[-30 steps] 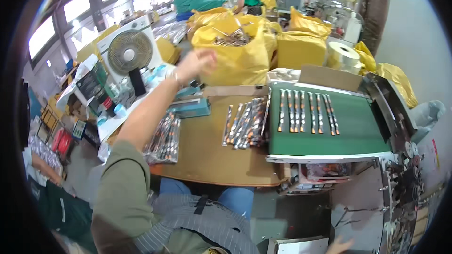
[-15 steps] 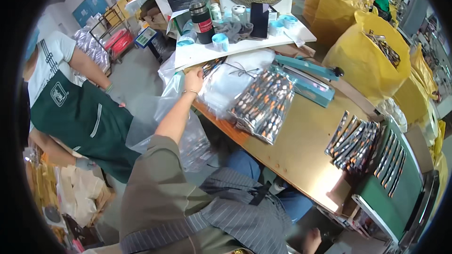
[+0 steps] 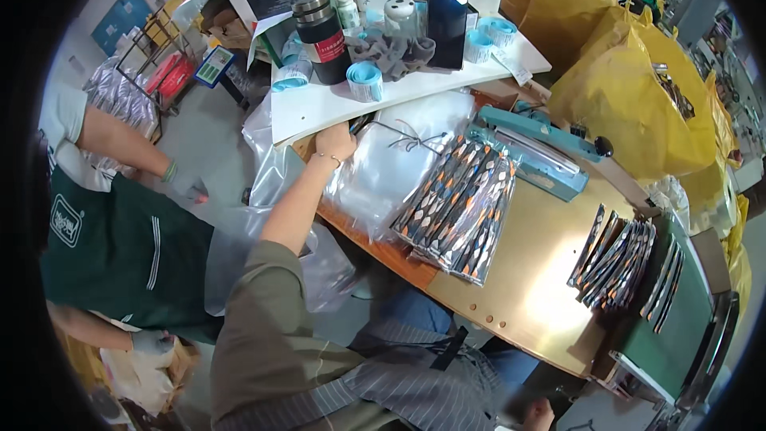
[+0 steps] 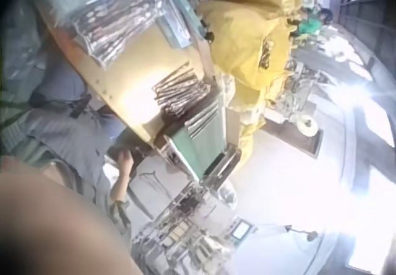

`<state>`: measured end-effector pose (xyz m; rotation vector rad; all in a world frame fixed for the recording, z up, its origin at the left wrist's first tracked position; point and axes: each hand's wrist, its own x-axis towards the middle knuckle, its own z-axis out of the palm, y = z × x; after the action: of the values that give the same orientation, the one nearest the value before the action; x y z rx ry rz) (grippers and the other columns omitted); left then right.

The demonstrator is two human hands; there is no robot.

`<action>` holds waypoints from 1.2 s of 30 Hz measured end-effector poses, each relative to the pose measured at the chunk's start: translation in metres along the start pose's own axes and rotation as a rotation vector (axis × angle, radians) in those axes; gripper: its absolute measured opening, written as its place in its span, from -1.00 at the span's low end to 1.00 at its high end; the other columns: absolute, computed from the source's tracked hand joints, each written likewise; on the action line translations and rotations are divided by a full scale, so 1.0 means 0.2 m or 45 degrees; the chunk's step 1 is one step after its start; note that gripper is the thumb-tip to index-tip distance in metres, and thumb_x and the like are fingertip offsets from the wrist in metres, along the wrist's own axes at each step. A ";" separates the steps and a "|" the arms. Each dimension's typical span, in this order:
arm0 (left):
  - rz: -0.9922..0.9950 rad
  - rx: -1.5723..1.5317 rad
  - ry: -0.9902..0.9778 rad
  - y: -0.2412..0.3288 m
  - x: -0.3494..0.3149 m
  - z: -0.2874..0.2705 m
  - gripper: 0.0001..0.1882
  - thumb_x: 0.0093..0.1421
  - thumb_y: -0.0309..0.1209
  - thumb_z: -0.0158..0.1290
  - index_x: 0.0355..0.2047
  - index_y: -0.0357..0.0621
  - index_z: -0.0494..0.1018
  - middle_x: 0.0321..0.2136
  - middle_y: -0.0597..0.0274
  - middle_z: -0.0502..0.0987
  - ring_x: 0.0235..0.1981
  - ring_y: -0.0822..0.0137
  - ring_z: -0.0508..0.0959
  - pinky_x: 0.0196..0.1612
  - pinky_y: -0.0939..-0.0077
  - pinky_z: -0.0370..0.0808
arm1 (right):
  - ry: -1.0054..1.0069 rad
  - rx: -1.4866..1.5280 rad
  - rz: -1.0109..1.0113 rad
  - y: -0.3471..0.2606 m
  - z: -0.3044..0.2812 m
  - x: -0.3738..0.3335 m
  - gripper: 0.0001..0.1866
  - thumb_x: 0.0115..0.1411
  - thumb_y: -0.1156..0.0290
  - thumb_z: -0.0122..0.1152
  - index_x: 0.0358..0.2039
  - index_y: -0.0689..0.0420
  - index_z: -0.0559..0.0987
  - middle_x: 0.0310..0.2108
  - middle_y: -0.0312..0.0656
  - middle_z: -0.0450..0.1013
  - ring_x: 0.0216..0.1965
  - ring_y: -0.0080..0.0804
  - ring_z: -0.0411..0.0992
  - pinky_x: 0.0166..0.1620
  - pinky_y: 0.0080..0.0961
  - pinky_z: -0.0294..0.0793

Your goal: Packaging bundles of items into plastic bags and sealing them with a heat sealer.

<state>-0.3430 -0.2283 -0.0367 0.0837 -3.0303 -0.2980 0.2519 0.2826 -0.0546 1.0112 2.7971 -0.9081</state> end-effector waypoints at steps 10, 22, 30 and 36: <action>-0.201 -0.181 -0.189 -0.05 -0.04 -0.04 -0.63 -0.06 -0.44 0.02 -0.20 -0.34 0.45 -0.16 -0.21 0.48 -0.07 -0.07 0.47 0.01 0.20 0.41 | -0.046 -0.104 -0.105 -0.15 -0.07 0.12 -0.75 0.07 0.45 0.09 -0.24 0.28 0.51 -0.47 0.03 0.49 -0.42 -0.17 0.53 -0.34 -0.41 0.49; -0.118 -0.038 -0.012 -0.04 -0.18 -0.16 -0.68 0.14 -0.19 -0.01 -0.31 -0.20 0.51 -0.28 -0.06 0.54 -0.20 -0.04 0.53 -0.14 0.09 0.45 | -0.095 -0.078 -0.051 -0.09 -0.11 0.01 -0.78 0.09 0.46 0.13 -0.27 0.32 0.48 -0.50 0.00 0.48 -0.46 -0.22 0.51 -0.35 -0.47 0.45; -0.339 -1.645 -0.773 0.21 -0.76 -0.33 -0.74 0.19 -0.26 0.05 -0.31 -0.23 0.45 -0.43 0.15 0.56 -0.73 0.57 0.32 -0.71 0.65 0.25 | -0.112 0.450 -0.066 -0.44 -0.16 0.22 -0.71 0.16 0.49 0.12 -0.11 0.34 0.47 -0.22 -0.05 0.49 -0.18 -0.41 0.45 -0.13 -0.51 0.41; -0.395 -1.896 -1.081 1.05 -1.12 -0.26 -0.73 0.22 -0.23 0.02 -0.19 -0.15 0.42 -0.31 0.15 0.57 -0.57 0.48 0.48 -0.58 0.61 0.37 | 0.277 0.224 -0.751 -0.95 -0.19 1.00 -0.53 0.11 0.33 0.18 0.02 0.22 0.39 0.02 0.06 0.33 0.10 -0.01 0.27 0.11 -0.31 0.25</action>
<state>-0.1256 -0.0181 0.0350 0.3464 -2.3955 -2.9616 -0.0125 0.3017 0.0307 0.2878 3.3204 -1.1673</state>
